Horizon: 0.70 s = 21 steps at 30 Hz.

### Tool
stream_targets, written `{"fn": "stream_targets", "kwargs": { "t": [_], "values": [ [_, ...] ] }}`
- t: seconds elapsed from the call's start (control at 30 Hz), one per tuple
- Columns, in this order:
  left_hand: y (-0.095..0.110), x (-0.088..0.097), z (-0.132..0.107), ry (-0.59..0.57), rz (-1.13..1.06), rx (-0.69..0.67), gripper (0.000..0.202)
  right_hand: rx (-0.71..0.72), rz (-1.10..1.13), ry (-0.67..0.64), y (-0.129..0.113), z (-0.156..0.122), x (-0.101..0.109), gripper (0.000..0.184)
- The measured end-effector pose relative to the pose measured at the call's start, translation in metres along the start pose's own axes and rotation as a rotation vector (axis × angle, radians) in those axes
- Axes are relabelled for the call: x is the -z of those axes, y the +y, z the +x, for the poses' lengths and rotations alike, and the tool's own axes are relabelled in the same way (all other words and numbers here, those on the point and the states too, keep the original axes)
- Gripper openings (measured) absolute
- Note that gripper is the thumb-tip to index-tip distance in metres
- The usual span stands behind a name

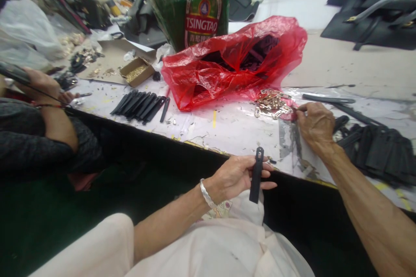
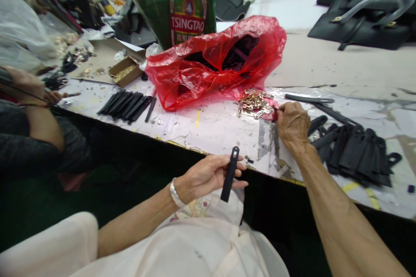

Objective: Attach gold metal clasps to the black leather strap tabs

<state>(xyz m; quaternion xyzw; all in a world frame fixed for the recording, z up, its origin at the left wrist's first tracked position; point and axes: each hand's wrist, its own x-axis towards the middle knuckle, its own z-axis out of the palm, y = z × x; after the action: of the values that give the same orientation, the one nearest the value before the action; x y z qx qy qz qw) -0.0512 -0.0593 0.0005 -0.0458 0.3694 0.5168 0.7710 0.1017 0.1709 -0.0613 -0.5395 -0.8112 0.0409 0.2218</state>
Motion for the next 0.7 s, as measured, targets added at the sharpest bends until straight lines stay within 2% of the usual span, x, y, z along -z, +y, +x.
{"fn": "stream_targets", "kwargs": {
  "t": [0.13,0.2,0.27,0.43,0.53,0.7],
  "values": [
    [-0.002,0.003,-0.001,-0.008,-0.041,0.028,0.017,-0.072,0.041,0.098,0.002,-0.003,0.004,0.021],
    [-0.004,0.004,0.000,-0.008,-0.061,0.031,0.018,-0.105,0.057,0.143,0.002,-0.013,0.009,0.022],
    [-0.006,0.003,-0.001,0.011,-0.059,0.032,0.018,-0.078,0.058,0.161,0.001,-0.029,0.014,0.020],
    [-0.011,-0.004,-0.002,0.073,0.006,-0.003,0.017,0.158,-0.047,0.084,-0.012,-0.077,0.026,0.018],
    [-0.015,-0.005,-0.001,0.085,0.024,-0.051,0.019,0.181,-0.096,0.046,-0.019,-0.091,0.029,0.017],
    [-0.017,-0.006,-0.002,0.062,0.060,-0.042,0.017,0.152,-0.059,0.030,-0.022,-0.091,0.030,0.016]
  ]
}}
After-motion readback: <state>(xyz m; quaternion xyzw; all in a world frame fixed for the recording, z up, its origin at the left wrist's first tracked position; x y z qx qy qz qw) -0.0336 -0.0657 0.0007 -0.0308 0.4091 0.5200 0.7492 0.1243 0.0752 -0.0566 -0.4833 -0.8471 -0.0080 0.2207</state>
